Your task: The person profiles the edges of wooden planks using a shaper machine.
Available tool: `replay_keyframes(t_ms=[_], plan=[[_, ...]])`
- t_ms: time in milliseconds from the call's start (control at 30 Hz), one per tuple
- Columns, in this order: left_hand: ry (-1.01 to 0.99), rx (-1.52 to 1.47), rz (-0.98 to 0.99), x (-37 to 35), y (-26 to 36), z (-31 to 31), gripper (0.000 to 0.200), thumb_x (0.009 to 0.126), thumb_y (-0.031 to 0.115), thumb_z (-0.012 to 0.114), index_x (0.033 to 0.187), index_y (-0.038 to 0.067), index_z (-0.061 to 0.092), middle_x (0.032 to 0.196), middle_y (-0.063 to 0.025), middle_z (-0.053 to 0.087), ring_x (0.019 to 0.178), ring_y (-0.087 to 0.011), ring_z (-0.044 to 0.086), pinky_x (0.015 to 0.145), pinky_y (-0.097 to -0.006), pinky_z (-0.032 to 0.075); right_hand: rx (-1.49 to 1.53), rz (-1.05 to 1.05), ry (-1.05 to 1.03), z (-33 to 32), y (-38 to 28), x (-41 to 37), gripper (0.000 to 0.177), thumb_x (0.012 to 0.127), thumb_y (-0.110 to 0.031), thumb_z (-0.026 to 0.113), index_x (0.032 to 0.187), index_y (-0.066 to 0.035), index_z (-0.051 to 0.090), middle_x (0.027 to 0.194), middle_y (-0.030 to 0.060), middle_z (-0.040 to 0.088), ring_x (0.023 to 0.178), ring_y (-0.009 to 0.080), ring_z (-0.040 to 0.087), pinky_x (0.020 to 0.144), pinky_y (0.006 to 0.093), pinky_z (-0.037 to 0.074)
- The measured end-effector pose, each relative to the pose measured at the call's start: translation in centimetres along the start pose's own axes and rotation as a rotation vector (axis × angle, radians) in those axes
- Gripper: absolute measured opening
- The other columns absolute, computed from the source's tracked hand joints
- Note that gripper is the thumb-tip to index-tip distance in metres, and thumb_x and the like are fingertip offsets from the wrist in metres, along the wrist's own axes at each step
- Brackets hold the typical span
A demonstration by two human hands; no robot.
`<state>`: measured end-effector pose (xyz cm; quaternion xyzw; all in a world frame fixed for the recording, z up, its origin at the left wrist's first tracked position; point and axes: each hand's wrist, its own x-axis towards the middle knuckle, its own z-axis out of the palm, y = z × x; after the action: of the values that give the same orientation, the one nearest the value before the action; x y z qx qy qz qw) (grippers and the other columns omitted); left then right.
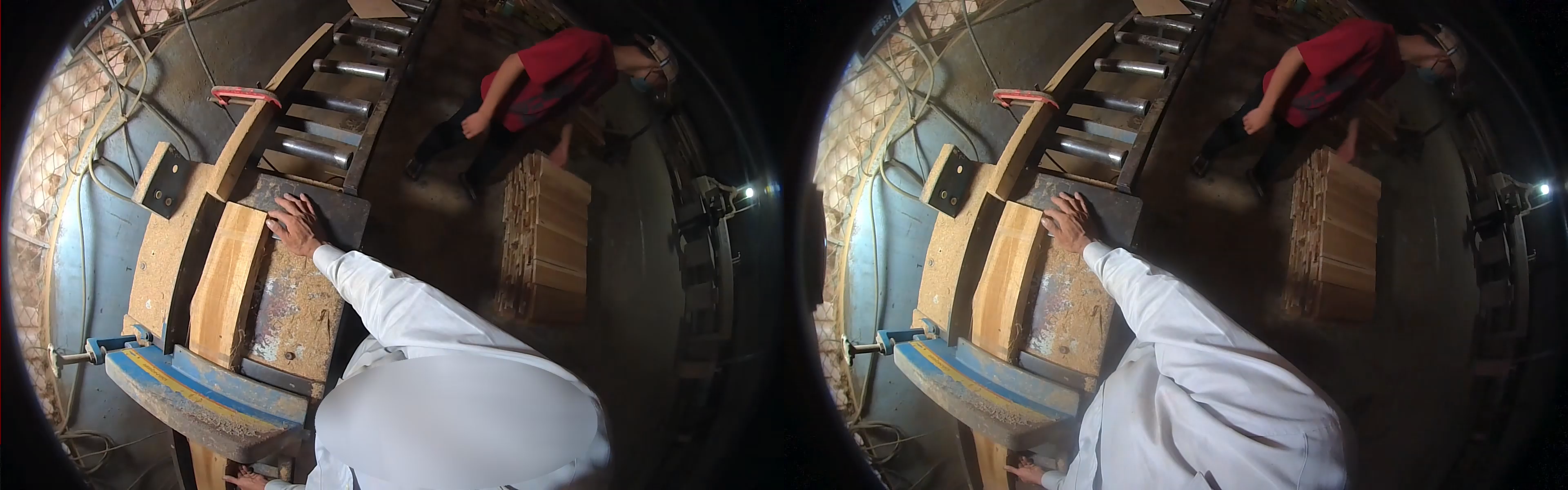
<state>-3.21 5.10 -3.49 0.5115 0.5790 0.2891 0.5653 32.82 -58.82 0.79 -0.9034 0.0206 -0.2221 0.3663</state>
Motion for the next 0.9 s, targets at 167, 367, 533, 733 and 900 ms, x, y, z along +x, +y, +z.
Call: replay_keyframes(t_ms=[167,367,533,733,900], plan=[[-0.006,0.022,0.036,0.7,-1.1,0.0,0.080,0.088,0.058,0.059,0.124,-0.013,0.048,0.099,-0.0203,0.060,0.081,-0.0236,0.058,0.077,-0.0338,0.050,0.007,0.014,-0.003,-0.2,-0.2,0.0,0.046,0.095,-0.047,0.045,0.114,-0.011,0.066,0.139,0.0141,0.048,0.136,0.0305,0.033,0.117,0.0490,0.011],[-0.070,0.061,0.052,1.4,-0.4,-1.2,0.086,0.088,0.057,0.059,0.127,-0.017,0.041,0.113,-0.0259,0.054,0.090,-0.0284,0.060,0.081,-0.0354,0.051,0.012,0.039,-0.012,0.2,-0.1,0.1,0.046,0.094,-0.049,0.047,0.113,-0.012,0.066,0.139,0.0133,0.048,0.137,0.0301,0.033,0.117,0.0487,0.010],[0.002,0.017,0.048,-6.1,2.8,1.6,0.082,0.093,0.053,0.051,0.143,-0.009,0.031,0.141,-0.0344,0.037,0.109,-0.0397,0.058,0.090,-0.0450,0.050,-0.106,-0.174,0.203,0.5,-0.5,0.9,0.023,0.075,-0.028,0.073,0.091,-0.012,0.070,0.112,0.0101,0.064,0.110,0.0288,0.055,0.094,0.0436,0.038],[-0.028,-0.099,0.034,-4.8,1.8,1.0,0.081,0.088,0.059,0.059,0.131,-0.007,0.042,0.130,-0.0280,0.047,0.105,-0.0375,0.057,0.086,-0.0437,0.050,-0.114,-0.107,0.025,1.2,-0.3,0.8,0.036,0.089,-0.039,0.060,0.112,-0.012,0.066,0.135,0.0116,0.054,0.133,0.0306,0.040,0.114,0.0471,0.019],[0.040,0.016,0.082,-4.8,1.4,2.0,0.065,0.086,0.058,0.062,0.119,0.002,0.055,0.108,-0.0121,0.059,0.086,-0.0239,0.059,0.065,-0.0337,0.050,-0.141,-0.073,-0.053,0.6,-0.8,0.7,0.044,0.088,-0.044,0.061,0.118,-0.012,0.063,0.139,0.0079,0.051,0.136,0.0263,0.037,0.116,0.0466,0.016]])
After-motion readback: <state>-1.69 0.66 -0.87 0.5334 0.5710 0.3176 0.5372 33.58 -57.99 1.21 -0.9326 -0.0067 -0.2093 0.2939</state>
